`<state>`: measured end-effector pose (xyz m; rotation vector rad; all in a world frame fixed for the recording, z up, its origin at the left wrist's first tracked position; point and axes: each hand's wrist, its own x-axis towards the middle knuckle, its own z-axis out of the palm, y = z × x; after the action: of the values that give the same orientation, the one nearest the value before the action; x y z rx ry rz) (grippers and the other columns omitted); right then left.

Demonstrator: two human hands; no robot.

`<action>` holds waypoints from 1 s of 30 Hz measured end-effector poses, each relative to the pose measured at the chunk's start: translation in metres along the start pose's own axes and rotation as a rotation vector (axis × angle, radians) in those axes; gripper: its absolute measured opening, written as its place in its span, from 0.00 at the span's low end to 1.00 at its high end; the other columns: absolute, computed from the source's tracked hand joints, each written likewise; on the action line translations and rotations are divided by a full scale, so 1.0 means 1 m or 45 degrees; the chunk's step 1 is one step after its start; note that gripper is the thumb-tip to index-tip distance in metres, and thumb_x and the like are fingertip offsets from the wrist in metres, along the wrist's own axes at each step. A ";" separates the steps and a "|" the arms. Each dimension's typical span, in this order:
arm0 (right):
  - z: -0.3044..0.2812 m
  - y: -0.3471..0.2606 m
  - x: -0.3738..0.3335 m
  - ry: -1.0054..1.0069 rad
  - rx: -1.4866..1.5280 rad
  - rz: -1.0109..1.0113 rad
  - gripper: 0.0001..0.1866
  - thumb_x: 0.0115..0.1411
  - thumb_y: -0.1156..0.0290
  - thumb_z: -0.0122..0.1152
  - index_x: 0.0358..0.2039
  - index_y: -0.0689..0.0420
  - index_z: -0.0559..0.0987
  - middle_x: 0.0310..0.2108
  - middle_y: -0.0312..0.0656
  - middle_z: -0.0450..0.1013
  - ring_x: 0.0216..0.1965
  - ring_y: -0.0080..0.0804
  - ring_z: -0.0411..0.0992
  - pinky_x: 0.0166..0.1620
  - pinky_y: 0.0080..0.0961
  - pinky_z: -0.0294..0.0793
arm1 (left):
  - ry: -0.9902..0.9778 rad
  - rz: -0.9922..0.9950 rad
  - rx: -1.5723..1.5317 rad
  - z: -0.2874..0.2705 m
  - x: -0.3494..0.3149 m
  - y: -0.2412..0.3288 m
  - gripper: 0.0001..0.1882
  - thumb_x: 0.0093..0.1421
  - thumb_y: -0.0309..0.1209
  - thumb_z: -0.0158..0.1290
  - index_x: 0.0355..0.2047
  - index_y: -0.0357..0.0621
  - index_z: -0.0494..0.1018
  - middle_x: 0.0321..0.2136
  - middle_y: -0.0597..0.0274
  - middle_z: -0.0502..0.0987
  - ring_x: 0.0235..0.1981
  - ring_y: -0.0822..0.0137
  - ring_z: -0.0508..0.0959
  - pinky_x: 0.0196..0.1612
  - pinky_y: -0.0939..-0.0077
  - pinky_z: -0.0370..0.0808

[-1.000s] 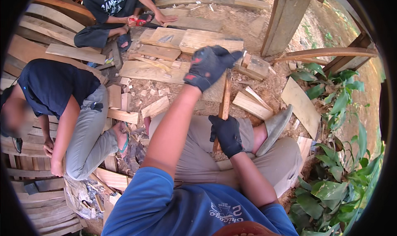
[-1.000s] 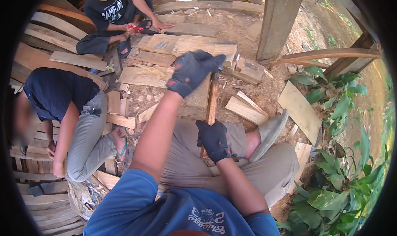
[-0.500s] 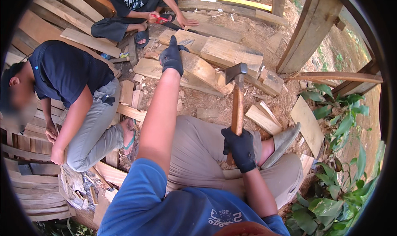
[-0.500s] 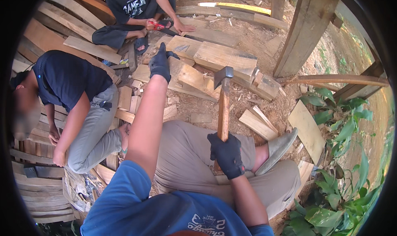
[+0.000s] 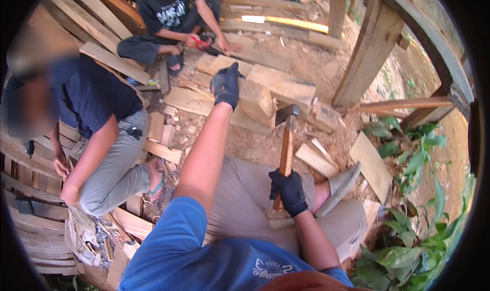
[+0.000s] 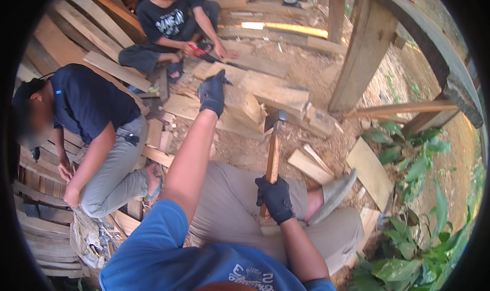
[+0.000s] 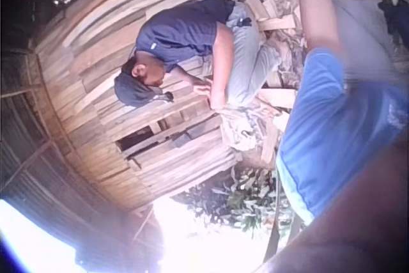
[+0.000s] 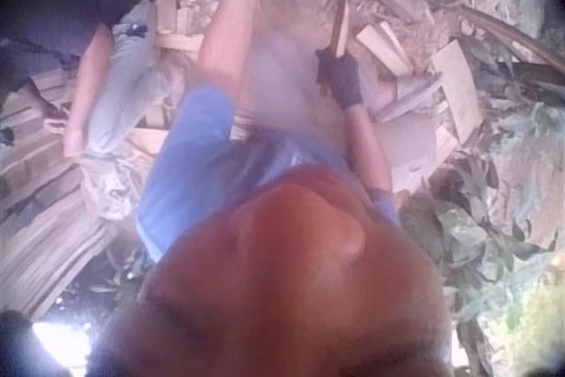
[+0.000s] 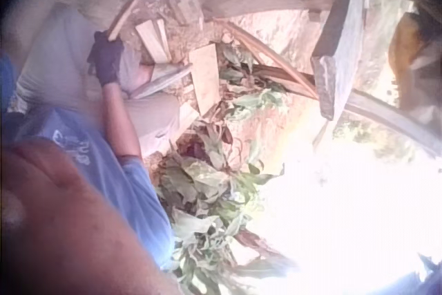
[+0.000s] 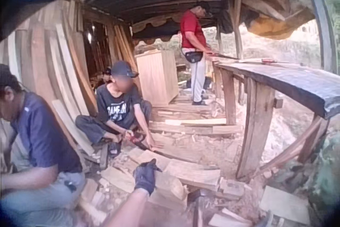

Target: The person uses an axe to chop and shape a piece of wood while sitting on the ground, striking it repeatedly and turning the wood over to work on different sides.

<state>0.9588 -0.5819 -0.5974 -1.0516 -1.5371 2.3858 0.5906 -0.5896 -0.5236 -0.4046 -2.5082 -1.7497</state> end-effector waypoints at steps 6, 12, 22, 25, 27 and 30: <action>0.039 -0.012 0.002 -0.090 -0.254 0.071 0.12 0.66 0.67 0.71 0.37 0.61 0.78 0.22 0.38 0.74 0.18 0.27 0.74 0.22 0.29 0.75 | 0.218 0.199 0.780 -0.020 0.002 0.030 0.30 0.71 0.56 0.48 0.40 0.43 0.88 0.42 0.42 0.86 0.46 0.39 0.85 0.52 0.45 0.79; 0.024 -0.105 -0.045 0.179 -0.388 -0.241 0.12 0.66 0.65 0.73 0.36 0.59 0.80 0.22 0.33 0.75 0.19 0.20 0.72 0.23 0.23 0.71 | -0.028 0.011 0.677 -0.074 0.042 -0.007 0.30 0.65 0.60 0.55 0.44 0.46 0.88 0.47 0.41 0.86 0.53 0.43 0.85 0.58 0.51 0.77; 0.013 -0.269 -0.112 0.360 -0.120 -1.389 0.09 0.72 0.67 0.66 0.46 0.57 0.78 0.26 0.34 0.71 0.21 0.21 0.69 0.24 0.22 0.68 | 0.181 -0.203 0.413 -0.067 0.031 -0.015 0.30 0.69 0.56 0.51 0.39 0.42 0.89 0.44 0.40 0.86 0.51 0.41 0.85 0.55 0.49 0.78; 0.051 -0.237 -0.086 0.392 -0.026 -1.276 0.12 0.71 0.63 0.68 0.46 0.57 0.79 0.26 0.35 0.72 0.24 0.22 0.72 0.26 0.23 0.73 | 0.241 -0.185 0.340 -0.067 0.036 -0.027 0.28 0.68 0.54 0.51 0.38 0.43 0.89 0.43 0.40 0.86 0.49 0.40 0.85 0.55 0.47 0.78; 0.053 -0.176 -0.030 0.380 -0.022 -1.166 0.13 0.68 0.62 0.70 0.43 0.57 0.81 0.23 0.34 0.74 0.23 0.23 0.75 0.25 0.25 0.74 | 0.196 -0.195 0.412 -0.061 0.036 -0.020 0.27 0.68 0.52 0.50 0.38 0.43 0.89 0.44 0.40 0.86 0.49 0.39 0.85 0.55 0.47 0.78; 0.094 -0.084 0.036 0.308 -0.190 -0.380 0.13 0.66 0.65 0.72 0.33 0.62 0.80 0.21 0.37 0.75 0.19 0.25 0.74 0.23 0.28 0.74 | 0.187 -0.172 0.478 -0.057 0.036 -0.004 0.27 0.69 0.51 0.48 0.39 0.41 0.88 0.44 0.38 0.85 0.48 0.38 0.85 0.55 0.47 0.78</action>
<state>0.8535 -0.5967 -0.5213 -1.0103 -1.6673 1.9000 0.5495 -0.6368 -0.5000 -0.0813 -2.7232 -1.2437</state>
